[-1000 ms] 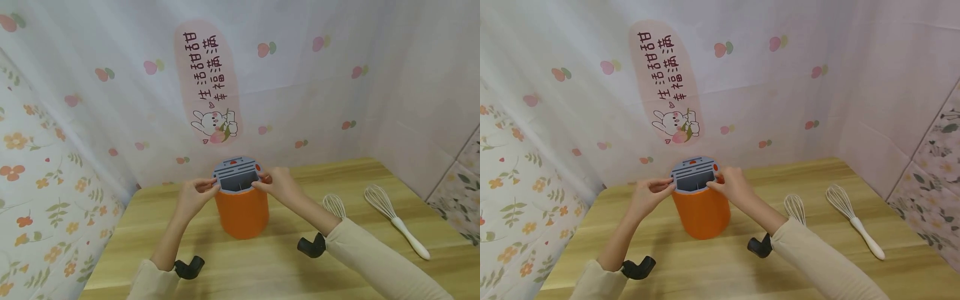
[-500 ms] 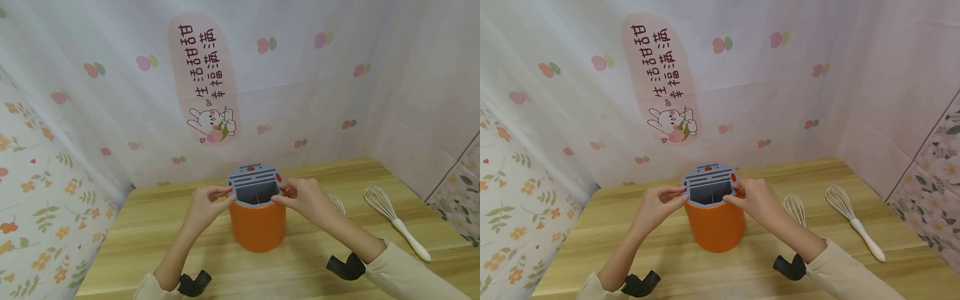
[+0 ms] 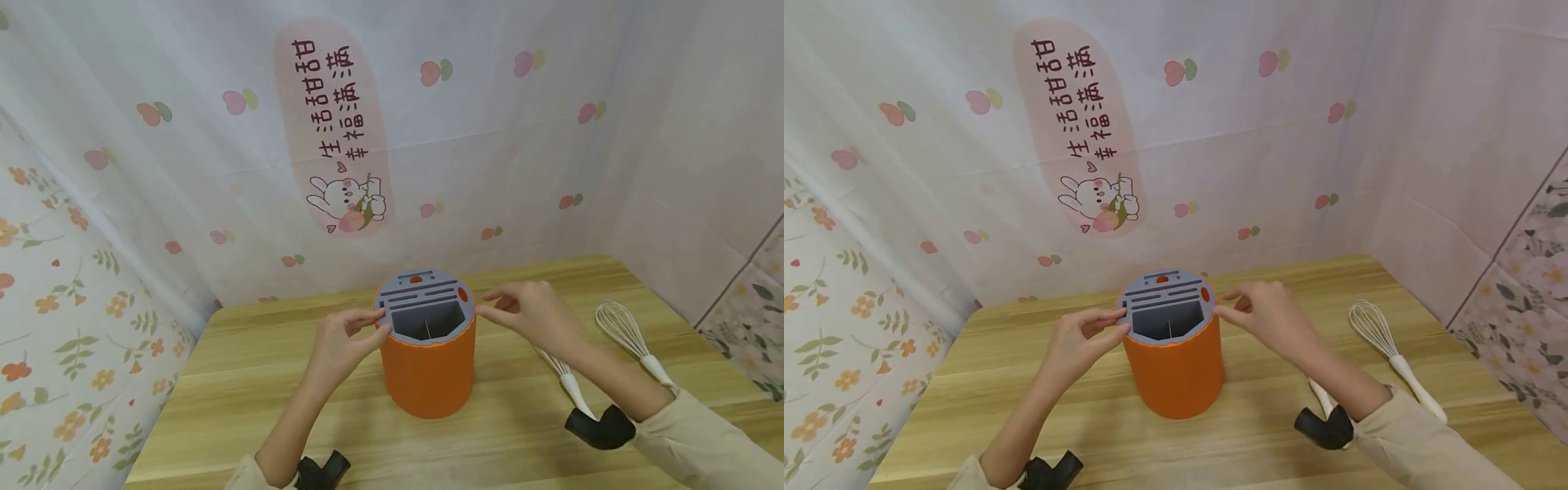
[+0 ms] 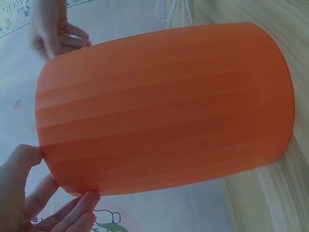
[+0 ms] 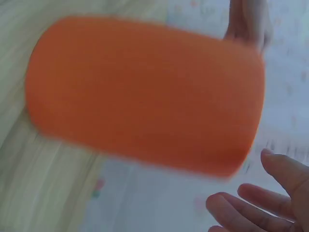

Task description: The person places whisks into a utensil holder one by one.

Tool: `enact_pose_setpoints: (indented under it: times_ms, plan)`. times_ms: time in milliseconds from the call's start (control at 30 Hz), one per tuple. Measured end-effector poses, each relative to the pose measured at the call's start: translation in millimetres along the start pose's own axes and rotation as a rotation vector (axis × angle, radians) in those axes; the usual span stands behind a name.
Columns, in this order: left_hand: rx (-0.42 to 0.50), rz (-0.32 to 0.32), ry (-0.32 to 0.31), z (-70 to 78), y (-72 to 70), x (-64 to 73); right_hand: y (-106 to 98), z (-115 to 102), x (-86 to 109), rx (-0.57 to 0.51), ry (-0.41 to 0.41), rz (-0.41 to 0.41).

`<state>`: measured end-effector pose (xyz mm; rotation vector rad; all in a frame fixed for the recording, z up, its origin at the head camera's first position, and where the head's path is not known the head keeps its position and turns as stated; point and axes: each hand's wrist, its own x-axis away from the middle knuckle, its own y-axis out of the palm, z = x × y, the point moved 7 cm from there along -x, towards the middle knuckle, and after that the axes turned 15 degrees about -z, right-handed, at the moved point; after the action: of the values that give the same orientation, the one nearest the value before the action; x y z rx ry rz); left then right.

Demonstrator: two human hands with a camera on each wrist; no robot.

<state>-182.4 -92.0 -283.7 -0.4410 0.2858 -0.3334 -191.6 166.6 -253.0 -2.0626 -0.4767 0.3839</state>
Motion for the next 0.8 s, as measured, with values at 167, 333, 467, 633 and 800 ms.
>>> enact_pose_setpoints:
  times_ms: [167, 333, 467, 633, 800]
  plan:
    - [0.018, -0.005, 0.010, -0.7, 0.2, -0.8, -8, 58, 3.1, -0.086, 0.106, -0.151]
    - [0.017, 0.003, 0.011, -0.6, -0.4, 0.0, 9, 118, 20.4, -0.285, 0.214, -0.382]
    - [0.022, 0.004, 0.017, -0.5, 0.2, 0.0, 30, 152, 40.9, -0.383, 0.264, -0.536]
    - [0.027, 0.008, 0.012, 0.1, 1.0, 0.3, 54, 177, 61.9, -0.422, 0.285, -0.647]
    - [0.010, 0.010, -0.001, -0.2, 1.3, 0.5, 70, 184, 75.2, -0.495, 0.292, -0.726]
